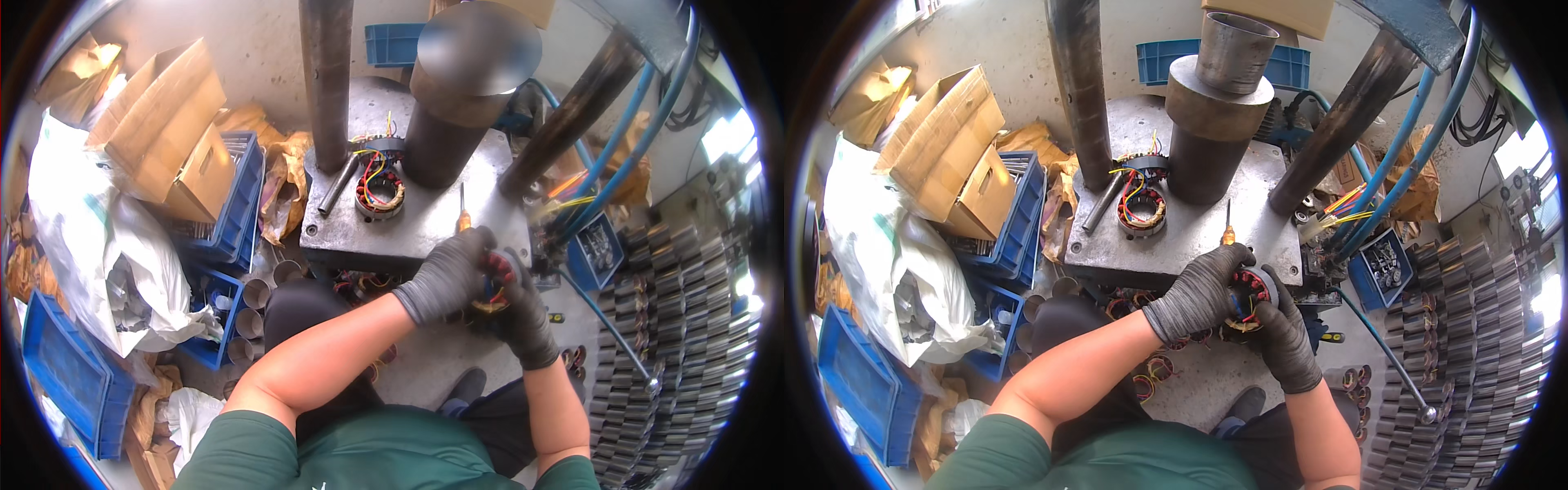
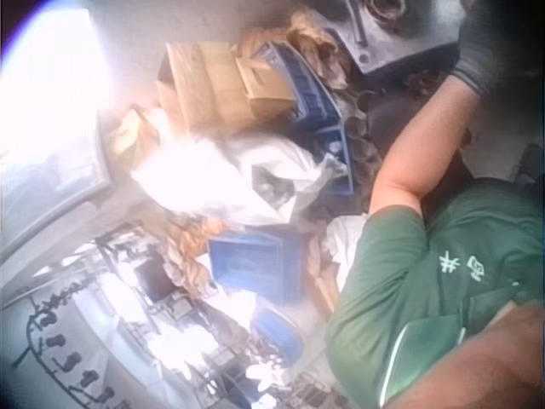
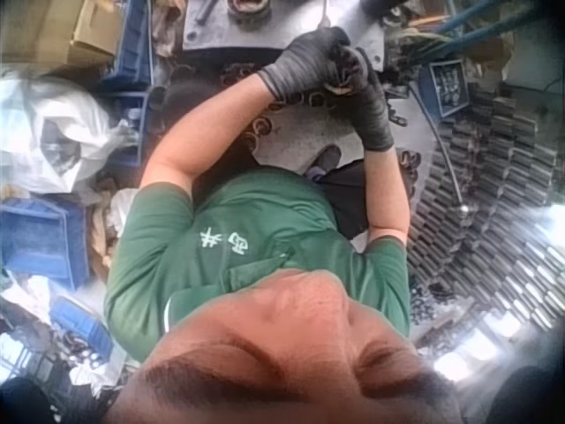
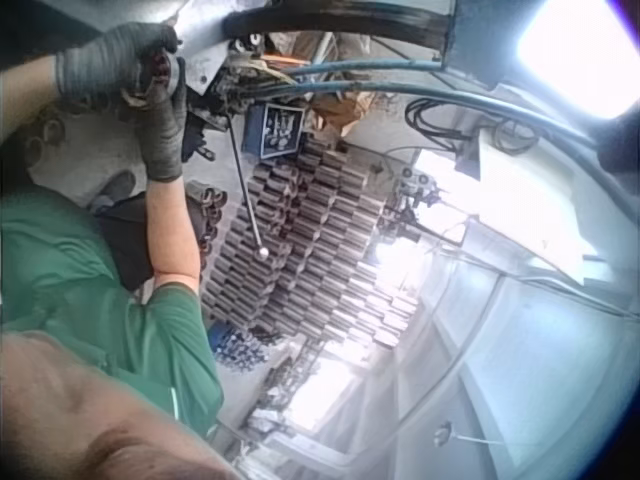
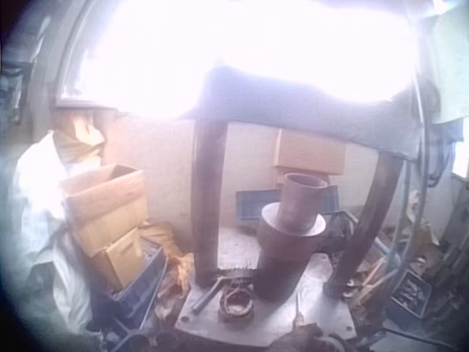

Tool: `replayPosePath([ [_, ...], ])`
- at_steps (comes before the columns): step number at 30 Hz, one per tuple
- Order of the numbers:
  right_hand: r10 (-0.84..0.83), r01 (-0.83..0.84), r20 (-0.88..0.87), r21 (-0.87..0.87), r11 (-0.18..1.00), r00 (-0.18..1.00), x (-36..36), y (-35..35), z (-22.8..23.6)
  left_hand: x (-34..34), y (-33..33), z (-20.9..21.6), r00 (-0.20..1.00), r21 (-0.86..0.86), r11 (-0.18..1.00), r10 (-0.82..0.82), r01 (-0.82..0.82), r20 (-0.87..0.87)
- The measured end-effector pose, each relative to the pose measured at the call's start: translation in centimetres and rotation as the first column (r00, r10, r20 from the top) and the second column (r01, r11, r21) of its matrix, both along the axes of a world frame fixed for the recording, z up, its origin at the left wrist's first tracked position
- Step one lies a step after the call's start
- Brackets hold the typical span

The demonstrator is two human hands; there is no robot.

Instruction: Using a hydraulic press to insert copper-wound stators into metal housings for electric motors.

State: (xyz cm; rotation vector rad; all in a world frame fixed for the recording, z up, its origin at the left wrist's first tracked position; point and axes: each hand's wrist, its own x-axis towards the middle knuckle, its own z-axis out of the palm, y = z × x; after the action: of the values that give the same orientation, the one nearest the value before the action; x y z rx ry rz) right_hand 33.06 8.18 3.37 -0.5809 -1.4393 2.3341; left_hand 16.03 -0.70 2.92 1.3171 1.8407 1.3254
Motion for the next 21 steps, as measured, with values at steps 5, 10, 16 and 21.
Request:
replayPosePath([
  [5, 0.039, -0.036, 0.048, -0.067, 0.997, 0.998, -0.3, 0.9, -0.2, -0.8, -0.4, -0.2, 0.991, 0.006, 0.996, -0.094, 0.094, 0.097],
  [10, 0.113, -0.127, -0.062, -0.336, 0.933, 0.992, 0.7, 1.5, -0.9, -1.3, -0.8, 0.3, 0.937, -0.088, 0.970, -0.191, 0.225, 0.292],
  [16, -0.055, 0.029, 0.079, 0.294, 0.955, 0.995, 0.8, 1.8, -2.0, -0.8, -1.2, -0.1, 0.936, 0.205, 0.926, -0.341, 0.318, 0.086],
  [21, -0.141, 0.106, -0.093, -0.313, 0.944, 0.986, 1.2, 2.6, -0.2, -0.5, -0.6, -1.1, 0.934, 0.397, 0.851, -0.266, 0.344, -0.240],
])
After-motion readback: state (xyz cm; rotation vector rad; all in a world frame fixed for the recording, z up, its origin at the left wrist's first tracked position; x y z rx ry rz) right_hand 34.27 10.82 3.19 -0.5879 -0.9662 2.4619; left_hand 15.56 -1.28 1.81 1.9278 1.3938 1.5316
